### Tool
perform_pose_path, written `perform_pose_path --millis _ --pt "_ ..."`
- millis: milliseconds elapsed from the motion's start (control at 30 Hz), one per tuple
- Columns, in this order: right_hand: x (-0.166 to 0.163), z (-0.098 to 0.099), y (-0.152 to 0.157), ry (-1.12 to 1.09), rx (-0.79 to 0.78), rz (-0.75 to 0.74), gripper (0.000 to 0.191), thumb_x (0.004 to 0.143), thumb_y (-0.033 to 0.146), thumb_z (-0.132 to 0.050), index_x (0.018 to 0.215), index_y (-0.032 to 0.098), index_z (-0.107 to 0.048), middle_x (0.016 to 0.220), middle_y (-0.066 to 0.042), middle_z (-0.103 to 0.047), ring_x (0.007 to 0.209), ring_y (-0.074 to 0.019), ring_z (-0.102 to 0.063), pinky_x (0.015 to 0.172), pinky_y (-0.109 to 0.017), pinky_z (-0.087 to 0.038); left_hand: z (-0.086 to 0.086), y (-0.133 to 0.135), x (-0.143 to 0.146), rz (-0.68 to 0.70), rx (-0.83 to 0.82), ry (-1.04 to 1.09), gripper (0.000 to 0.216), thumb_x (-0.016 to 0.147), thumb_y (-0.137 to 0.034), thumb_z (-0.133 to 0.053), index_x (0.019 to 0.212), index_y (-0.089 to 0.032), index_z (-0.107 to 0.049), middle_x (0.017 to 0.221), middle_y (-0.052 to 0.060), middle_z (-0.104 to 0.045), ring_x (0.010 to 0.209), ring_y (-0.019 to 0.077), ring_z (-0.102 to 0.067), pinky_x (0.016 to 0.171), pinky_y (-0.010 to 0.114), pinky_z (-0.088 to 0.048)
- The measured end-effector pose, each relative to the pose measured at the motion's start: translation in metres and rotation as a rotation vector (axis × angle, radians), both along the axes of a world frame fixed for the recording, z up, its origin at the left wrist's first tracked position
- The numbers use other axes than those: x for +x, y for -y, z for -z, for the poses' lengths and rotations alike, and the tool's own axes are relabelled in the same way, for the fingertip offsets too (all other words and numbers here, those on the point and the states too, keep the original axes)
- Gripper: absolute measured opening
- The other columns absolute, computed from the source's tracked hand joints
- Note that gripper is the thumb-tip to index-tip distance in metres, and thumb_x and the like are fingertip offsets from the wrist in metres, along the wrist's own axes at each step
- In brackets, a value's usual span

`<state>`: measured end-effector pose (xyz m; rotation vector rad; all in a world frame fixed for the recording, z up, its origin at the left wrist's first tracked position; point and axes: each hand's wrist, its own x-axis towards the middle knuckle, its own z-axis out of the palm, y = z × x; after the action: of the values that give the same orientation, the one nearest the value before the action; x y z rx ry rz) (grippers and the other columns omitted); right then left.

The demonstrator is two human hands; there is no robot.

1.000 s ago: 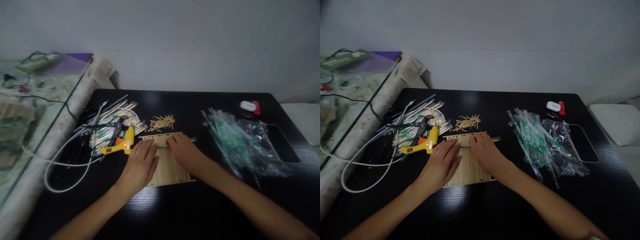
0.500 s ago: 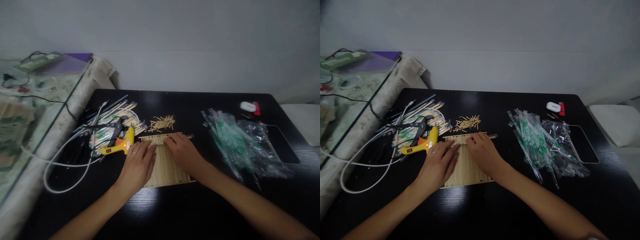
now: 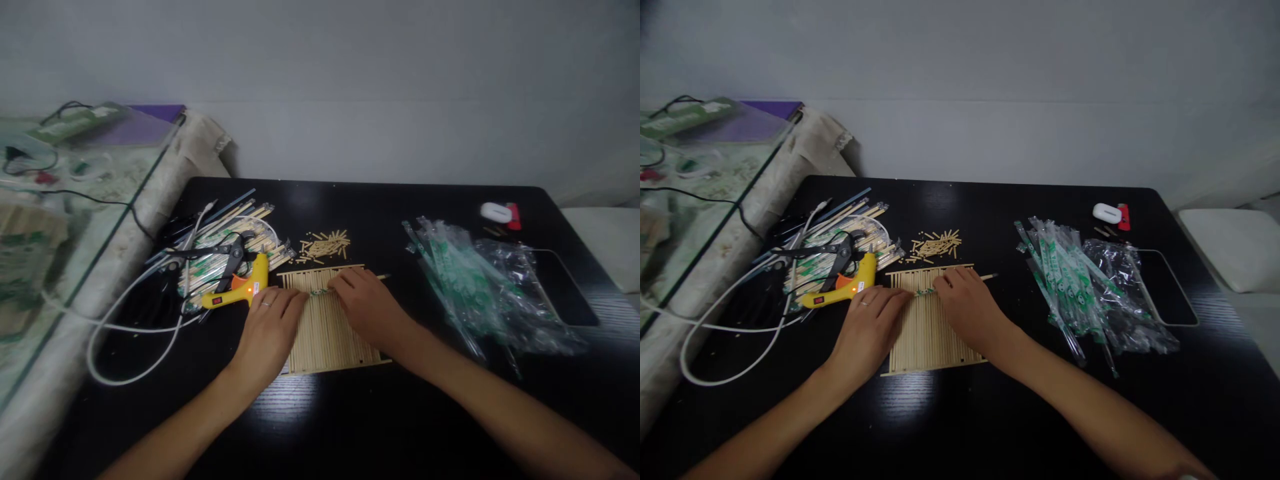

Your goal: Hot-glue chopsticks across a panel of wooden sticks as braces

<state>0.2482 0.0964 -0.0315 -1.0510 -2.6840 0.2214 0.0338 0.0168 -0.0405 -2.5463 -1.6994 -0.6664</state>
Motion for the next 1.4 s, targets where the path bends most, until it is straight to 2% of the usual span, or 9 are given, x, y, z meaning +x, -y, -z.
perform_pose_path --millis 200,433,567,700,1033,1400 --pt "-0.004 0.002 0.009 0.069 0.068 0.019 0.021 0.09 -0.002 -0.056 0.091 0.017 -0.065 0.093 -0.008 -0.065 0.087 -0.0236 -0.058 0.079 -0.035 -0.044 0.002 0.001 -0.004 -0.016 0.0 -0.025 0.033 0.099 -0.006 -0.053 0.126 -0.015 -0.07 0.111 0.012 -0.074 0.099 0.0276 -0.065 0.091 0.047 -0.051" --pt "0.003 -0.005 0.015 0.038 0.039 0.031 0.013 0.099 0.012 -0.057 0.092 0.016 -0.067 0.094 -0.01 -0.066 0.088 -0.0241 -0.059 0.078 -0.037 -0.047 -0.001 -0.001 -0.006 -0.025 0.011 -0.059 0.03 0.097 -0.007 -0.056 0.121 -0.016 -0.072 0.109 0.011 -0.073 0.097 0.0276 -0.063 0.091 0.046 -0.051" --pt "0.015 -0.003 0.016 -0.001 0.024 0.088 0.01 0.101 0.02 -0.06 0.098 0.016 -0.069 0.106 -0.013 -0.068 0.1 -0.0289 -0.06 0.084 -0.041 -0.05 -0.005 -0.001 -0.004 -0.049 0.014 -0.09 0.028 0.096 -0.011 -0.059 0.121 -0.017 -0.072 0.111 0.012 -0.073 0.098 0.0284 -0.064 0.097 0.049 -0.05" --pt "0.023 0.005 0.02 -0.041 0.004 0.102 0.017 0.101 0.023 -0.061 0.114 0.016 -0.068 0.124 -0.018 -0.065 0.118 -0.0337 -0.058 0.097 -0.05 -0.051 -0.006 0.001 -0.002 -0.086 -0.003 -0.115 0.03 0.097 -0.015 -0.061 0.123 -0.016 -0.072 0.119 0.015 -0.072 0.103 0.031 -0.067 0.107 0.057 -0.046" --pt "0.023 0.006 0.025 -0.057 -0.013 0.149 0.024 0.102 0.027 -0.059 0.12 0.016 -0.069 0.125 -0.018 -0.065 0.12 -0.0376 -0.058 0.098 -0.057 -0.054 -0.005 0.001 -0.001 -0.065 -0.01 -0.085 0.028 0.101 -0.016 -0.055 0.123 -0.013 -0.072 0.119 0.015 -0.072 0.108 0.0282 -0.069 0.108 0.052 -0.046" --pt "0.024 0.007 0.026 -0.058 -0.007 0.142 0.025 0.1 0.025 -0.061 0.122 0.016 -0.068 0.125 -0.018 -0.065 0.12 -0.0362 -0.059 0.099 -0.055 -0.054 -0.005 0.002 -0.002 -0.076 -0.014 -0.093 0.026 0.099 -0.017 -0.059 0.122 -0.015 -0.073 0.12 0.015 -0.072 0.105 0.03 -0.066 0.102 0.052 -0.051"
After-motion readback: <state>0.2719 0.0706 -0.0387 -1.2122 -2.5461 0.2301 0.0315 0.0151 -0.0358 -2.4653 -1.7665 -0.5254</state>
